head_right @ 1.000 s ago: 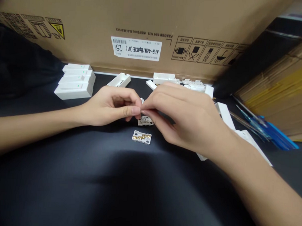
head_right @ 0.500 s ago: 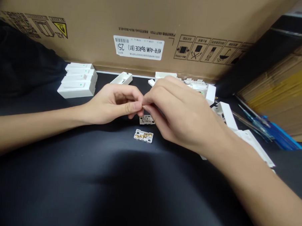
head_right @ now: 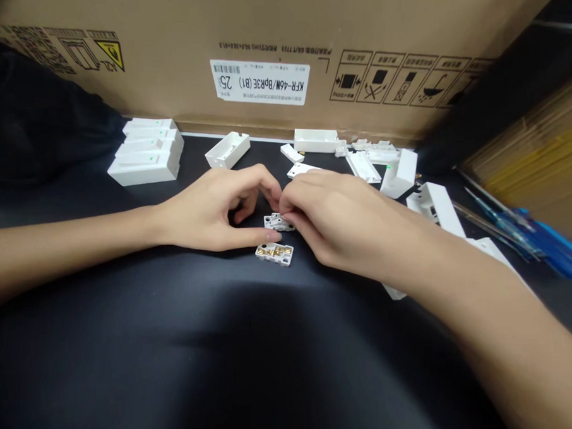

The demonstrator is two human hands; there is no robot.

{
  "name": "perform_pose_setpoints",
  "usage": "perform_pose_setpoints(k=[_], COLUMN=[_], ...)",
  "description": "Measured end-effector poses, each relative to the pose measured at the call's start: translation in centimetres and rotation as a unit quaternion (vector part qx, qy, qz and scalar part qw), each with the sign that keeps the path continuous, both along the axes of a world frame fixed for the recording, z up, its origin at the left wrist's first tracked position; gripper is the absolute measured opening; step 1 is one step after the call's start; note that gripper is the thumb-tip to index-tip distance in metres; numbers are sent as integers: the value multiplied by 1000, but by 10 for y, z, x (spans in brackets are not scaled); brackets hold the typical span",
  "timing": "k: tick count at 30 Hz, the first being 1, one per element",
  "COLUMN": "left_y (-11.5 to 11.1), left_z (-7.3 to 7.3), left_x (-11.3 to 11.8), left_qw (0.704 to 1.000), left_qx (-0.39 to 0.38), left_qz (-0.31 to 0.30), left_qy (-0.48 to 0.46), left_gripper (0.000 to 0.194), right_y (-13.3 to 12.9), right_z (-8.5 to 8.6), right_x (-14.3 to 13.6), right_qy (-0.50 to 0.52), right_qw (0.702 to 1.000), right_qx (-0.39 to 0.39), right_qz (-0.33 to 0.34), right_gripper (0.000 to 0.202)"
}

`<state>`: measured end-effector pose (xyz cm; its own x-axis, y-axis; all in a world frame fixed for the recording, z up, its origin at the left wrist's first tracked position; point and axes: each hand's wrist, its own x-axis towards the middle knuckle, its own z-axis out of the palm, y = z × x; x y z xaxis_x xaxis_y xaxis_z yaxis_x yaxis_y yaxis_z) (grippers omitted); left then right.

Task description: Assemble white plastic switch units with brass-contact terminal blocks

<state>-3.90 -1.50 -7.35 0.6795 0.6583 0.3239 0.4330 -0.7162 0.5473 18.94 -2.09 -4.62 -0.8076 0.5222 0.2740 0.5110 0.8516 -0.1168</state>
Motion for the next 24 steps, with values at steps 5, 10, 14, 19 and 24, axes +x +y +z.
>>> perform_pose_setpoints(k=[5, 10, 14, 19, 24], left_y=[0, 2, 4, 5, 5], left_z=[0, -2, -3, -3, -2], left_x=[1, 1, 1, 2, 2], left_qw=[999, 998, 998, 997, 997], left_qx=[-35, -50, -49, -61, -66], left_qz=[-7, -15, -16, -18, -16], left_qy=[-13, -28, -35, -39, -38], left_gripper=[21, 22, 22, 22, 22], right_y=[0, 1, 1, 0, -3], right_z=[-1, -3, -3, -2, -3], right_x=[-3, -5, -7, -8, -13], right_qy=[-3, -8, -19, -60, -79], right_qw=[1000, 1000, 1000, 998, 995], right_qx=[0, -5, -2, -8, 1], right_qz=[8, 8, 2, -33, -68], right_gripper=[22, 23, 23, 20, 13])
